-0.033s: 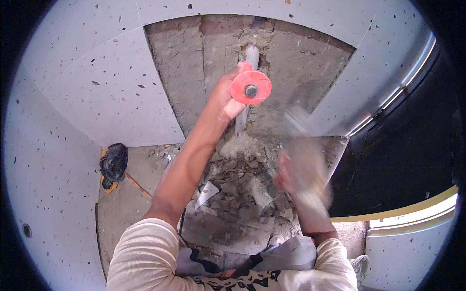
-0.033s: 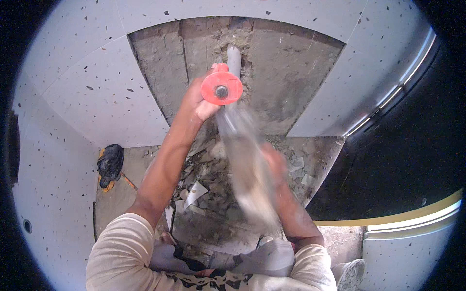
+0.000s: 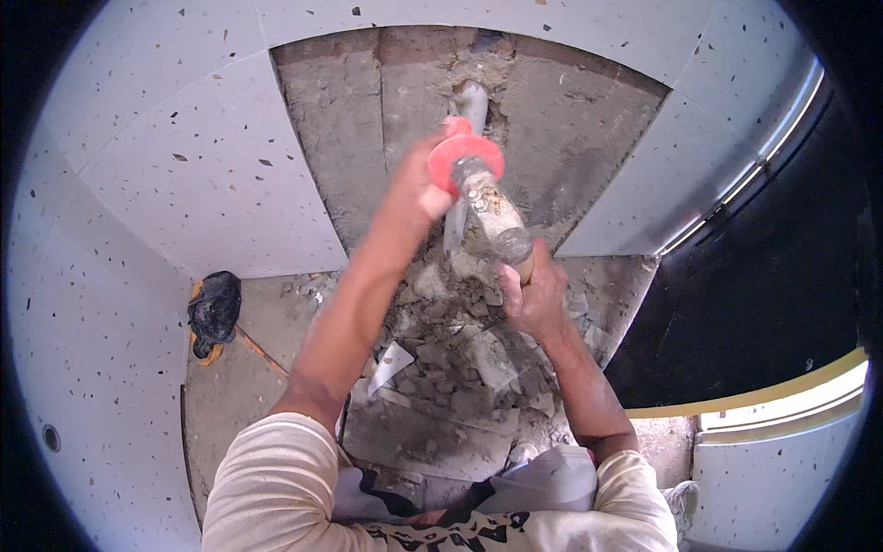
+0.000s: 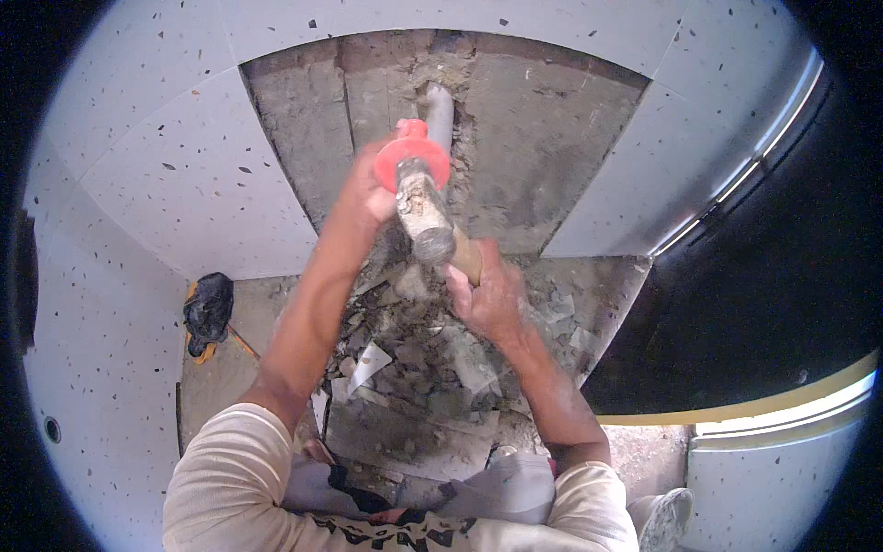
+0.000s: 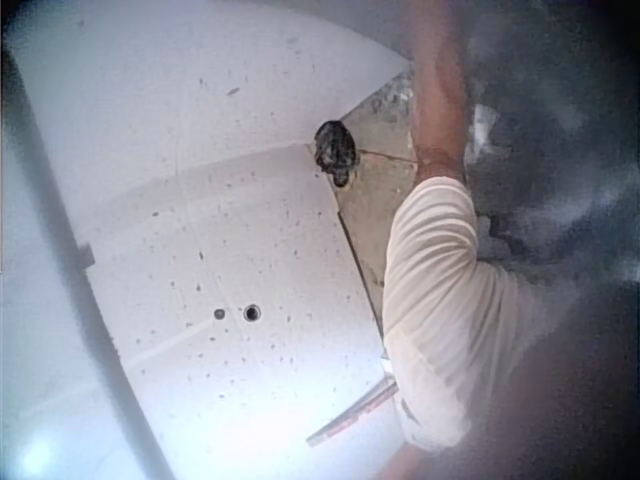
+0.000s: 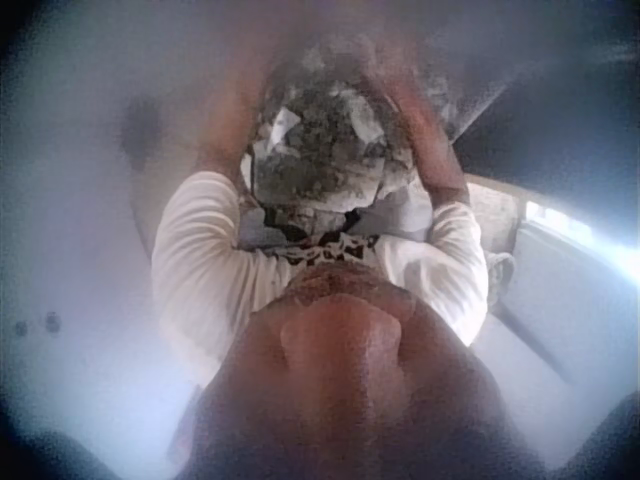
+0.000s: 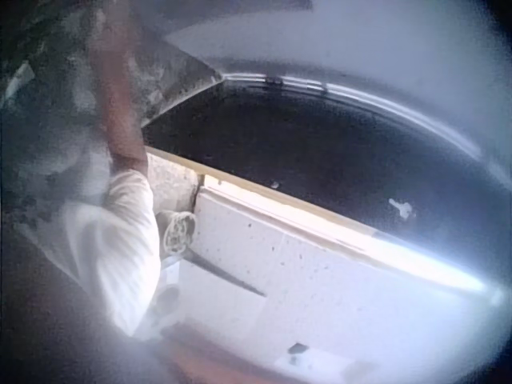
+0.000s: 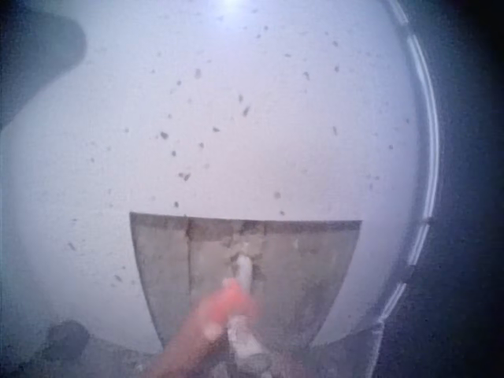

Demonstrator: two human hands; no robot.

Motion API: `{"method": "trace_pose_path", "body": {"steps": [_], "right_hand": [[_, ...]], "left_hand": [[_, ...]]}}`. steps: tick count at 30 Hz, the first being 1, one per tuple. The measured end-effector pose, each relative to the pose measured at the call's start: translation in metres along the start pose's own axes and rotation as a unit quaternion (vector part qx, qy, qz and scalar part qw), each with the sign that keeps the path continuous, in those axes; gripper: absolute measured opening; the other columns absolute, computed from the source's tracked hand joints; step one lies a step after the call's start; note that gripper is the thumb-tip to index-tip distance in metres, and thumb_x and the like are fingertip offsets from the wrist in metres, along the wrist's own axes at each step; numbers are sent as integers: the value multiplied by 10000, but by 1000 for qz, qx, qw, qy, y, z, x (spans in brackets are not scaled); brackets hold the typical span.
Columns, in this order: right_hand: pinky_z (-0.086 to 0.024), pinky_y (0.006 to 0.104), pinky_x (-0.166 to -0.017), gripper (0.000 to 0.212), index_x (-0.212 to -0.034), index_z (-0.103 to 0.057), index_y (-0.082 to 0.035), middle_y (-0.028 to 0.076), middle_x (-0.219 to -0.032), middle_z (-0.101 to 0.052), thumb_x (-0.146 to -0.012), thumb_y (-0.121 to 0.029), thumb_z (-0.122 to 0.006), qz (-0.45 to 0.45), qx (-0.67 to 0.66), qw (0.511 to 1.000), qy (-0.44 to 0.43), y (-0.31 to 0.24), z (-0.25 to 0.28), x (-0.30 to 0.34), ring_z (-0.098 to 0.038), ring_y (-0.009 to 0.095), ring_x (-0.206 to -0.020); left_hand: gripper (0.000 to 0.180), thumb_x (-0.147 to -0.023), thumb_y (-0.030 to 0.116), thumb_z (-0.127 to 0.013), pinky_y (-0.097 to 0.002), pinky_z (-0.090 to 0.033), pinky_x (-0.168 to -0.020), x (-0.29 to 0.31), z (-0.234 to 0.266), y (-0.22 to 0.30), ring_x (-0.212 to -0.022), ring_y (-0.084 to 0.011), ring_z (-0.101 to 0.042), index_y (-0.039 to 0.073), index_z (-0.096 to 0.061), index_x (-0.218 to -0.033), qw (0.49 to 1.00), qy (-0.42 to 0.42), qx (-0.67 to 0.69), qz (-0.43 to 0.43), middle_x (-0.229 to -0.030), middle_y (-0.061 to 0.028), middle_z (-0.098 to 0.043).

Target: The person uses a hammer and a chisel to break up a concrete floor. They repeatedly strike the chisel with the hammer to chip away at the concrete, creating a pile of rubble around a white pipe.

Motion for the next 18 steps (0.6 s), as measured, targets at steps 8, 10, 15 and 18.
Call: {"method": "trace_pose_path", "body": {"steps": [8,10,15,18], "right_hand": [[-487,387,-640,325,-958,-561,-47,87,-750,-547,-855,-349,-621,149,-232,959,59,-27,29,24,-572,226,-660],[-483,383,-618,295,-920,-561,-70,49,-740,-514,-833,-343,-635,246,-378,890,65,-24,25,29,-558,214,-631],[-493,455,-581,359,-1082,-552,-20,172,-716,-618,-833,-246,-677,49,79,996,-9,-3,-7,0,-613,373,-608],[-475,435,-583,339,-1003,-533,-13,182,-723,-591,-831,-282,-648,16,-26,999,22,-33,12,7,-596,356,-616]], "left_hand": [[180,-959,211,-545,-382,-526,-808,-3,5,6,-831,-213,-624,36,-563,-999,995,-57,84,23,-911,-95,-623],[164,-957,216,-546,-376,-533,-736,-4,-2,1,-772,-203,-610,56,-550,-992,996,-26,88,13,-877,-77,-605],[196,-931,243,-587,-397,-535,-718,-4,-1,-4,-754,-212,-605,62,-544,-995,996,-23,67,59,-878,-78,-606],[204,-919,246,-605,-400,-535,-748,3,9,4,-766,-210,-611,61,-556,-988,999,4,29,37,-887,-80,-616]]}}
Point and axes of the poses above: each hand's wrist, its own x-axis away from the middle knuckle, its own z-axis out of the back of the hand, y = z × x, the point moved 4 cm from there along -x, towards the middle knuckle
